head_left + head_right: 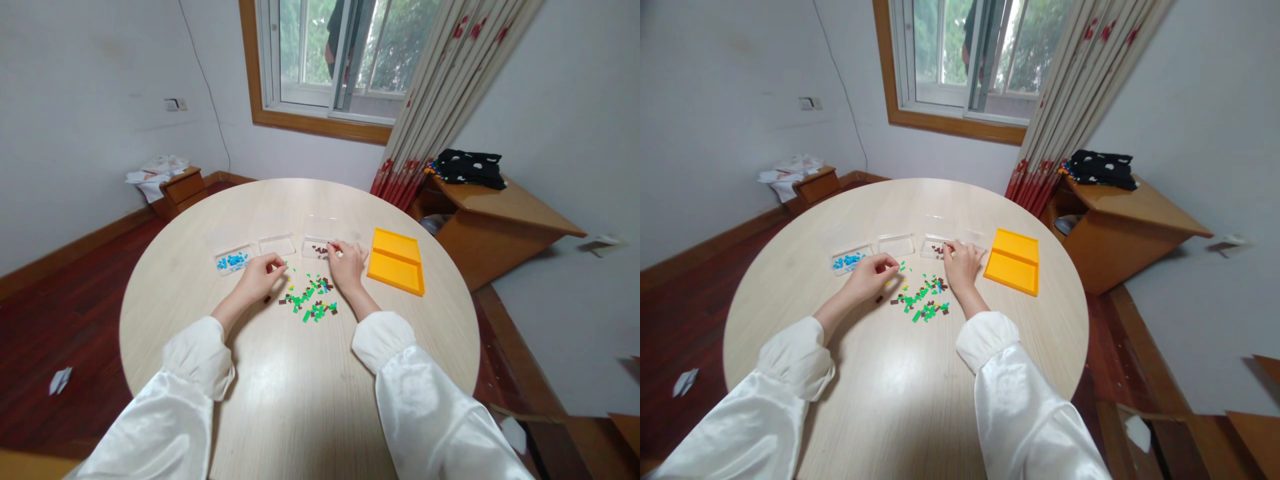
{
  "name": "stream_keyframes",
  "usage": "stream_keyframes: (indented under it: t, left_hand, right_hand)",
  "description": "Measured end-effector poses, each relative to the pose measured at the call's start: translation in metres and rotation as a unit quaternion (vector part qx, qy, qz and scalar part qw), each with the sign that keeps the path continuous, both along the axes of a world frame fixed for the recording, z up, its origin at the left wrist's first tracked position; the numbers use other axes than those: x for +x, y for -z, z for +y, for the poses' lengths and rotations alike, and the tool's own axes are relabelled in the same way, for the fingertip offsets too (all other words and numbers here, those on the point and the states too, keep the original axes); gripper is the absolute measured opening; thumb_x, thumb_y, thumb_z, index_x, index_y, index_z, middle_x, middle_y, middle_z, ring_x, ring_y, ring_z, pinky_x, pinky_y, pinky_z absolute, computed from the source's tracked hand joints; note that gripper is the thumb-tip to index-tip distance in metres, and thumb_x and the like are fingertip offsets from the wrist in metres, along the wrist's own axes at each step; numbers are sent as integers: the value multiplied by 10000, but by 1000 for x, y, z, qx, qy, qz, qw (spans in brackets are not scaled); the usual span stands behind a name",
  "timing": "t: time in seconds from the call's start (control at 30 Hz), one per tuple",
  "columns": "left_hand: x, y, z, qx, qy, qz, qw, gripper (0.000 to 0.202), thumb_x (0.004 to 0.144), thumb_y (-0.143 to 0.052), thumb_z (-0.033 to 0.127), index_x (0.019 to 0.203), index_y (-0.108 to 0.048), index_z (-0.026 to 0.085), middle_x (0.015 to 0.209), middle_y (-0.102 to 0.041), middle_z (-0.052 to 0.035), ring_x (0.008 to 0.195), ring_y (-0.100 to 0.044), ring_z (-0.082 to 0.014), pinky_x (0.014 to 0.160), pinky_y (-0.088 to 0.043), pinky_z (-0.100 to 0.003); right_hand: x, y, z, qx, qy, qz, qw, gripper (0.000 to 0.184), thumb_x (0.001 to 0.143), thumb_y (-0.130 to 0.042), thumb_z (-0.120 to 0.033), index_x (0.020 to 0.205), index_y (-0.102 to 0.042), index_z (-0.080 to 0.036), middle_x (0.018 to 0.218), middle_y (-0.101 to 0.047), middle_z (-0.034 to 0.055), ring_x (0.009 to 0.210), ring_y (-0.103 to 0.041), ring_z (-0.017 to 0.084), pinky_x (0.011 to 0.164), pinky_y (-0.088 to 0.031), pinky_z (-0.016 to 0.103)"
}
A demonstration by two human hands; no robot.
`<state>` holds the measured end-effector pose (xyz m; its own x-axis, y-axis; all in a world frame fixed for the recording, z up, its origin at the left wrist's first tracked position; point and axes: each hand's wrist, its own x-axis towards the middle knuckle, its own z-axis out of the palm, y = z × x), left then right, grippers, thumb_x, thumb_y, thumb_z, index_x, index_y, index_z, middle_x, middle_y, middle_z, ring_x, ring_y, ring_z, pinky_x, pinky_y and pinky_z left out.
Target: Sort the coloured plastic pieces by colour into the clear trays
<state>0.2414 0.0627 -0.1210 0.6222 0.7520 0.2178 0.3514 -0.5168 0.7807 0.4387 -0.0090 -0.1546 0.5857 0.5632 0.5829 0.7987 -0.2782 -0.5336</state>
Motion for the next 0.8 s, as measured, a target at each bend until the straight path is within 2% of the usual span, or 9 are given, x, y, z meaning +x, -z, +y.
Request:
stream_keyframes:
  t: [0.23, 0.4, 0.6, 0.8]
  left_hand:
    - [0, -1, -2, 1, 18, 19, 1000, 114, 738, -532, 205, 670, -607, 152, 542, -531, 24, 514, -435, -104, 547, -341, -245]
    - [0, 2, -1, 7, 48, 44, 998, 126, 742, -528, 172, 743, -647, 131, 643, -602, -14, 562, -472, -110, 578, -372, -246]
    - [-5, -1, 3, 50, 162, 81, 982, 161, 700, -534, 116, 752, -684, 144, 780, -632, -46, 683, -533, -123, 656, -411, -245]
    - [-10, -1, 7, 29, 241, 127, 962, 136, 709, -572, 166, 764, -697, 160, 820, -621, -49, 748, -557, -136, 713, -434, -261]
  right_hand:
    - [2, 1, 1, -18, 20, 10, 1000, 264, 875, -475, -342, 962, -691, -217, 834, -696, 63, 894, -520, 232, 877, -263, 406]
    - [2, 3, 2, -13, 10, 7, 1000, 263, 879, -472, -339, 972, -691, -226, 851, -696, 61, 884, -524, 218, 894, -255, 404]
    - [2, 4, 2, -12, 0, 16, 1000, 244, 875, -490, -334, 969, -688, -228, 832, -691, 47, 887, -528, 209, 914, -235, 395]
    - [4, 6, 2, -2, -5, 33, 999, 259, 872, -492, -358, 980, -690, -232, 832, -678, 54, 866, -528, 207, 872, -265, 367]
